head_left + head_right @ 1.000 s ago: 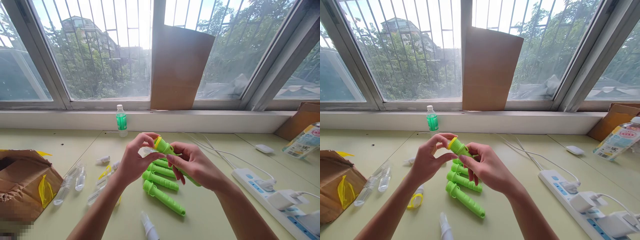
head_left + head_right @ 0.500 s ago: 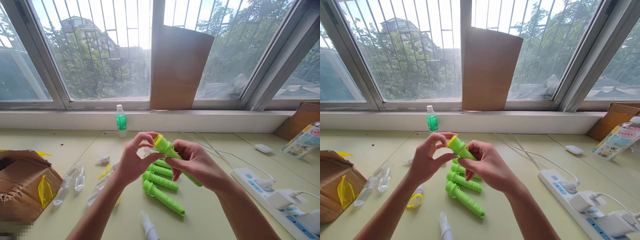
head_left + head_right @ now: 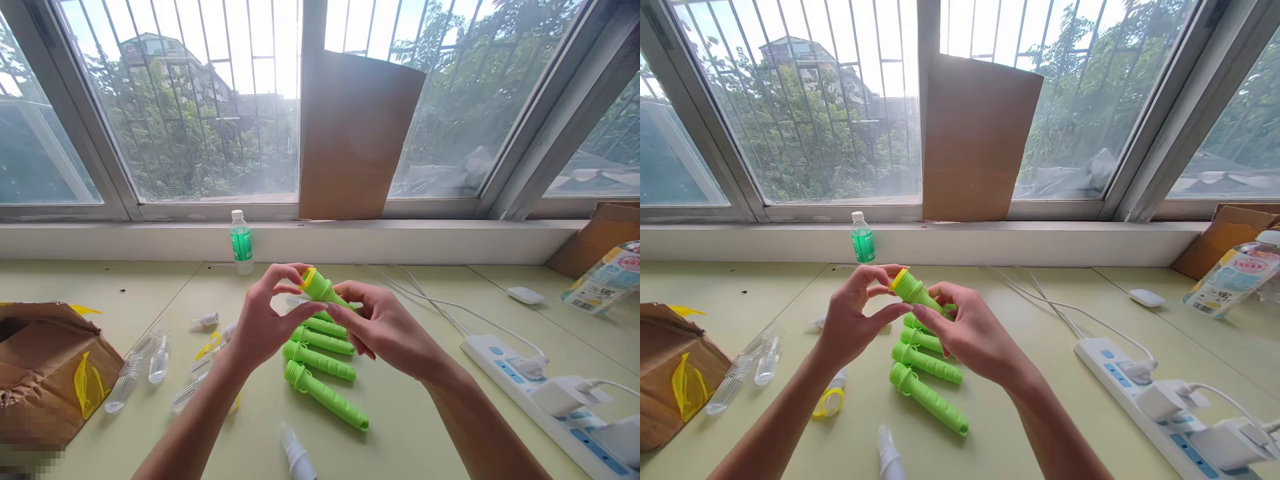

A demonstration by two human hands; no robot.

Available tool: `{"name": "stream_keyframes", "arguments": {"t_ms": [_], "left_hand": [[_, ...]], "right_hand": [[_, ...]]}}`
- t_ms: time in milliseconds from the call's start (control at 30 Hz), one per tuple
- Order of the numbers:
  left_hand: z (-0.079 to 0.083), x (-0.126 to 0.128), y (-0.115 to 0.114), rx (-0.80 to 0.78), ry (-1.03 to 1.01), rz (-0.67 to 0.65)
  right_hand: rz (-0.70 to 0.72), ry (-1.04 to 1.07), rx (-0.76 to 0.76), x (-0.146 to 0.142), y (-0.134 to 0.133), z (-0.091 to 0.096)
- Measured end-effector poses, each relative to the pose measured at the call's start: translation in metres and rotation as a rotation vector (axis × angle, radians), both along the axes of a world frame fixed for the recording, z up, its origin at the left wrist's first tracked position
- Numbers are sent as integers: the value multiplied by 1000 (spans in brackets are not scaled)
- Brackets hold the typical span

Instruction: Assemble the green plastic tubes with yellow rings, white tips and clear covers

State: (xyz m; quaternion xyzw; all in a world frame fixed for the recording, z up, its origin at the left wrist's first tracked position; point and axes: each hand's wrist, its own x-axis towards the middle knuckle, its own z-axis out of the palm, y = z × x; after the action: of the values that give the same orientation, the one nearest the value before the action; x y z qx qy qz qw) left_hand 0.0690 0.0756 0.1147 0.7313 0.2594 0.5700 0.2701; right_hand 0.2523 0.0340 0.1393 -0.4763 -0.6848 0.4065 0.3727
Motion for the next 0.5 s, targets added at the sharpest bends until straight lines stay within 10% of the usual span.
{"name": "stream_keyframes", "arguments": {"t_ms": [500], "left_hand": [[-2, 0, 0, 75, -36, 150]], "right_hand": [[-19, 5, 84, 1, 0, 4]]}}
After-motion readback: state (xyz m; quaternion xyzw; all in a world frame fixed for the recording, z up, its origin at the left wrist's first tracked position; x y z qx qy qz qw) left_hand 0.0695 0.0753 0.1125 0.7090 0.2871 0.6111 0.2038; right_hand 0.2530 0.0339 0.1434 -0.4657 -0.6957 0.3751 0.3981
